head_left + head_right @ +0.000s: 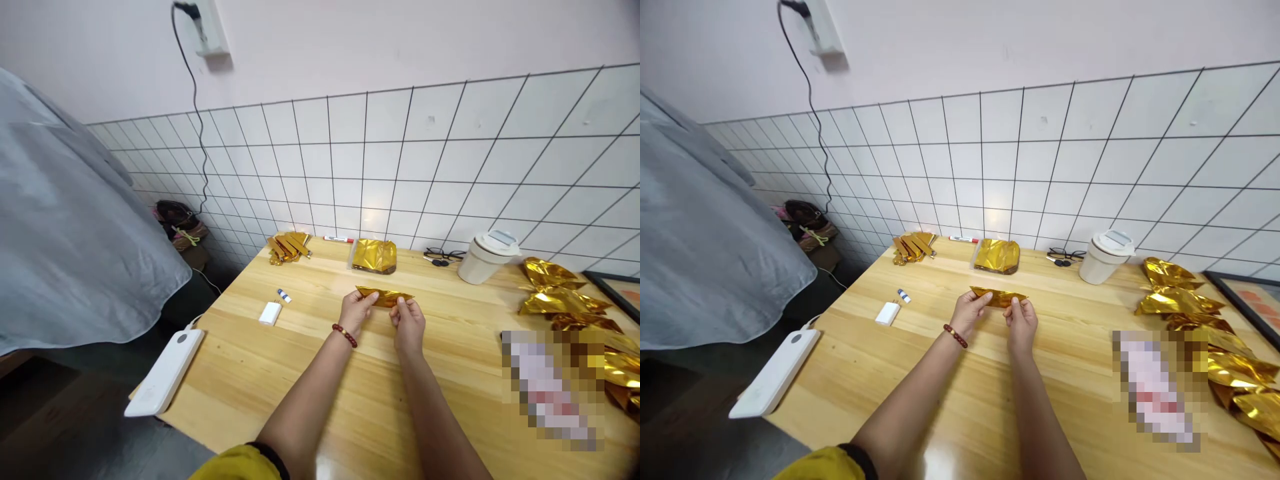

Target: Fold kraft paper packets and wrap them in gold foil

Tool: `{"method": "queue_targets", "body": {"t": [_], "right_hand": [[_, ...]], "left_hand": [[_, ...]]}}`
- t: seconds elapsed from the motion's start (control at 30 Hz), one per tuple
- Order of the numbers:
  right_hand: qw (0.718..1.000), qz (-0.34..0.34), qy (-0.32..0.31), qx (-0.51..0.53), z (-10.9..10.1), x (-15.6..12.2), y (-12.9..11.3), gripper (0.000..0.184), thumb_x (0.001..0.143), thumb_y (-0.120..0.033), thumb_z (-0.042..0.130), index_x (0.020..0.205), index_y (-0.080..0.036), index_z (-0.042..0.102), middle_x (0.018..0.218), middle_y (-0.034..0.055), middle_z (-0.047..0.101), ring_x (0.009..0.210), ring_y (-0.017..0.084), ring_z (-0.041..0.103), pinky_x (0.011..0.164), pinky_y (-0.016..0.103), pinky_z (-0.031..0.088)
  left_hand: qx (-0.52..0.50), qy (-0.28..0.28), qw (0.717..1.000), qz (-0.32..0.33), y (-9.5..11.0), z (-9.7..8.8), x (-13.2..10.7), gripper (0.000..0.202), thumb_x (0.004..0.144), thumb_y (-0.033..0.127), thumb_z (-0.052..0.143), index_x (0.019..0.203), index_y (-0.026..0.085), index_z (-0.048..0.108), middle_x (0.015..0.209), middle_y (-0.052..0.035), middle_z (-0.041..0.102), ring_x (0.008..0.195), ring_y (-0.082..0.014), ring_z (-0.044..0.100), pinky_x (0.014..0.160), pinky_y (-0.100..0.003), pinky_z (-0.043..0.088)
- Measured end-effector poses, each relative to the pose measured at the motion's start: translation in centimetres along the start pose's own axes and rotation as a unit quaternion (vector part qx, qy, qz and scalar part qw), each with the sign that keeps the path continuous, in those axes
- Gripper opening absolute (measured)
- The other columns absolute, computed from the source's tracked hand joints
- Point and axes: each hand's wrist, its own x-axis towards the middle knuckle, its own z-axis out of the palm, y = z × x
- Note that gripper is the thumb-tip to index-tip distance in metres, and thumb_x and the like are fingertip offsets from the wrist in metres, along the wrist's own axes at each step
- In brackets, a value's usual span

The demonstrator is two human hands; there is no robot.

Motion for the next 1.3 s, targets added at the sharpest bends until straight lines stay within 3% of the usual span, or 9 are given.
{"method": "queue_targets", "body": {"t": [0.13,0.33,0.5,0.67,0.77,0.87,1.0,1.23,1.3], "right_hand": [[0.999,0.000,-0.016,-0.030,0.1,-0.1,0.1,0.042,0.070,-0.055,0.072,0.067,-0.020,0.049,0.053,-0.0051,0.054,0.042,0.007,0.038,0.043,0.021,0.029],[1.000,-0.023,-0.002,-0.020,0.3,0.2,0.1,0.040,0.071,-0.054,0.071,0.067,-0.020,0.051,0.057,-0.0041,0.055,0.045,0.007,0.040,0.046,0.022,0.032],[1.000,-0.016,0.015,0.008,0.3,0.3,0.2,0.039,0.072,-0.052,0.072,0.067,-0.020,0.050,0.057,-0.0045,0.055,0.046,0.007,0.040,0.046,0.021,0.032],[1.000,-0.003,0.015,0.009,0.4,0.0,0.3,0.042,0.072,-0.053,0.073,0.093,-0.021,0.058,0.055,-0.0062,0.055,0.043,0.008,0.040,0.043,0.021,0.030],[0.999,0.013,0.034,-0.006,0.7,0.5,0.2,0.043,0.070,-0.058,0.073,0.077,-0.019,0.057,0.051,-0.0062,0.052,0.039,0.007,0.036,0.040,0.020,0.026],[0.999,0.019,0.017,-0.043,1.1,1.9,-0.1,0.049,0.067,-0.062,0.072,0.061,-0.019,0.050,0.047,-0.0052,0.050,0.038,0.006,0.034,0.039,0.021,0.025],[0.993,-0.005,-0.035,-0.117,1.4,3.3,0.1,0.049,0.070,-0.065,0.069,0.066,-0.018,0.056,0.048,-0.0045,0.052,0.040,0.008,0.038,0.042,0.022,0.031],[0.984,-0.040,-0.062,-0.160,2.0,3.1,1.2,0.049,0.079,-0.069,0.056,0.075,-0.020,0.058,0.056,-0.0025,0.055,0.047,0.012,0.044,0.049,0.025,0.038],[0.987,-0.033,-0.053,-0.150,2.0,3.1,1.3,0.047,0.081,-0.066,0.057,0.081,-0.019,0.060,0.060,-0.0020,0.057,0.051,0.012,0.046,0.052,0.025,0.040]], "left_hand": [[-0.001,-0.015,1.000,-0.012,-0.1,-1.2,1.7,0.044,0.045,0.039,0.091,0.069,0.010,0.069,0.060,0.0000,0.062,0.035,0.0017,0.031,0.034,-0.018,0.013],[-0.078,-0.067,0.993,-0.052,-1.1,-1.4,3.0,0.045,0.051,0.035,0.090,0.082,0.011,0.068,0.076,-0.0043,0.070,0.041,-0.0024,0.050,0.037,-0.015,0.033],[-0.069,-0.071,0.994,-0.053,-1.4,-0.6,3.0,0.047,0.053,0.042,0.089,0.078,0.012,0.064,0.070,-0.0012,0.067,0.037,-0.0018,0.047,0.033,-0.014,0.027],[-0.032,-0.066,0.997,-0.015,-1.8,-0.3,2.9,0.045,0.054,0.044,0.088,0.072,0.011,0.064,0.063,-0.0017,0.065,0.039,-0.0043,0.050,0.036,-0.016,0.029],[-0.032,-0.070,0.997,-0.023,-1.7,-0.3,3.0,0.044,0.054,0.044,0.088,0.070,0.012,0.063,0.060,-0.0006,0.063,0.039,-0.0044,0.049,0.037,-0.017,0.029],[-0.043,-0.053,0.998,-0.011,-1.6,-0.5,3.4,0.044,0.055,0.045,0.087,0.070,0.013,0.062,0.054,0.0017,0.059,0.038,-0.0042,0.046,0.037,-0.017,0.027],[-0.012,0.009,0.999,0.039,-1.0,-1.1,4.4,0.044,0.053,0.044,0.087,0.073,0.012,0.065,0.046,0.0039,0.054,0.035,-0.0037,0.041,0.038,-0.017,0.025],[-0.107,0.034,0.993,0.021,0.1,-1.3,4.8,0.052,0.057,0.039,0.086,0.097,0.016,0.063,0.084,-0.0018,0.070,0.047,-0.0046,0.053,0.044,-0.018,0.036],[-0.107,0.040,0.993,0.016,0.1,-1.1,4.6,0.046,0.064,0.043,0.082,0.095,0.016,0.063,0.081,-0.0013,0.069,0.049,-0.0050,0.054,0.046,-0.018,0.038]]}}
